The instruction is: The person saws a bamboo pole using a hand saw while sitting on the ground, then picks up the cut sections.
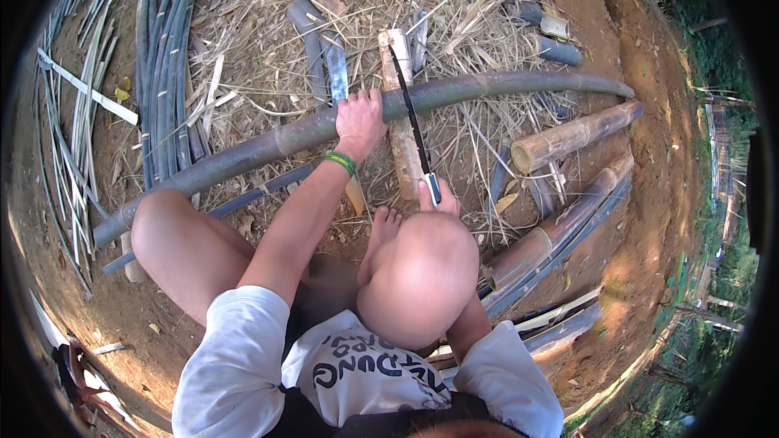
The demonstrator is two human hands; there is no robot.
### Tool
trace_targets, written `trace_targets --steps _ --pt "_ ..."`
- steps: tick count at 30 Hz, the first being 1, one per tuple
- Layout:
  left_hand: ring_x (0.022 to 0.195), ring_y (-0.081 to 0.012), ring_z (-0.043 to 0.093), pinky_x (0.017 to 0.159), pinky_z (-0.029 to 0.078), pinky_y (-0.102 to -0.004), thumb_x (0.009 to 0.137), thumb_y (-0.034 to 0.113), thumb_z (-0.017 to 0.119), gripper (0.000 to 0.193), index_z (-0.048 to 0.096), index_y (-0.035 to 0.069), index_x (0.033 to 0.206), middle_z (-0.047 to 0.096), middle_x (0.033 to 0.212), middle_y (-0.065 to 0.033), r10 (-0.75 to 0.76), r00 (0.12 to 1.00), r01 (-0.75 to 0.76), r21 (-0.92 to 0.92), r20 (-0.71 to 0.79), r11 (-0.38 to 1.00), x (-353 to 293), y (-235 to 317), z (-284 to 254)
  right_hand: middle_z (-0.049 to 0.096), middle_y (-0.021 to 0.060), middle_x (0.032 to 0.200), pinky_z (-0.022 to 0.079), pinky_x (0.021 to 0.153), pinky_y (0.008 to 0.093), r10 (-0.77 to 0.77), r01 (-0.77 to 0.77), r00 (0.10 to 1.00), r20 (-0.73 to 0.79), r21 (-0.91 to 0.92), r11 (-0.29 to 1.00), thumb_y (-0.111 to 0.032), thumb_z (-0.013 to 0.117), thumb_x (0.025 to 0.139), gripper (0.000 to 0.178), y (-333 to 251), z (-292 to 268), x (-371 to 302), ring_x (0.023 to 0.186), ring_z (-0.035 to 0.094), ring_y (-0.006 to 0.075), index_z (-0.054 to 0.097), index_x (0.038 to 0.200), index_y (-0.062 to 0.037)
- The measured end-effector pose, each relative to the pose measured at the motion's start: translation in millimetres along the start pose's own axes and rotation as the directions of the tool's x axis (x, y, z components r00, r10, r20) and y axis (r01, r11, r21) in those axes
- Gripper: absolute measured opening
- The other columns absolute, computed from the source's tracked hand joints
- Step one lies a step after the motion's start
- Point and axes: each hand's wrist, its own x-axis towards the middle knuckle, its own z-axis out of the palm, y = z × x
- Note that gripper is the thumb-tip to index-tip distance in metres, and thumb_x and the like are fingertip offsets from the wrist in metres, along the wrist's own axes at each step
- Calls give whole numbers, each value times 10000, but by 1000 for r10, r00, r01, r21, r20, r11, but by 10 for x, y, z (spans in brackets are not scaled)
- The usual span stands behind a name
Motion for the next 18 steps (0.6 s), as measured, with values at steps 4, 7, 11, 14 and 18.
trace_targets --steps 4,7,11,14,18 --pt "1071 -336 719 942 542 -463 745 181 824 465 615 64 1143 710 1155 -144 8 999 -8 5 -53 1000 244 -85 -61 706 186 784 527 664 445 -64 72 994 -90 78 994 -334 681 1013 350 -27 8 133 697 705 332 677 1133 -5" --pt "1060 -339 724 923 559 -461 738 190 822 464 617 56 1131 715 1146 -145 31 999 -30 18 -33 999 376 -109 -75 711 195 798 534 675 459 -147 161 979 -142 92 983 -322 686 1013 345 41 128 302 722 718 356 674 1140 -1" --pt "1043 -348 733 906 579 -458 753 193 806 429 627 41 1113 726 1109 -159 37 999 -38 13 10 999 425 -88 -105 728 213 816 541 681 467 -44 46 997 -57 27 999 -321 680 1013 338 -55 194 361 760 749 369 677 1148 -11" --pt "1032 -343 738 902 585 -451 762 194 800 423 637 31 1117 732 1106 -162 31 997 -32 2 67 999 489 -106 -142 730 207 807 538 673 470 -38 37 998 -50 -26 999 -326 674 1016 325 51 182 297 744 747 369 673 1110 -14" --pt "1020 -334 745 884 597 -438 772 201 795 432 644 24 1136 740 1105 -167 15 989 -16 6 147 1000 569 -124 -211 701 181 771 523 668 454 51 -51 999 3 82 995 -354 711 990 329 76 64 -1 678 671 362 693 1088 -41"
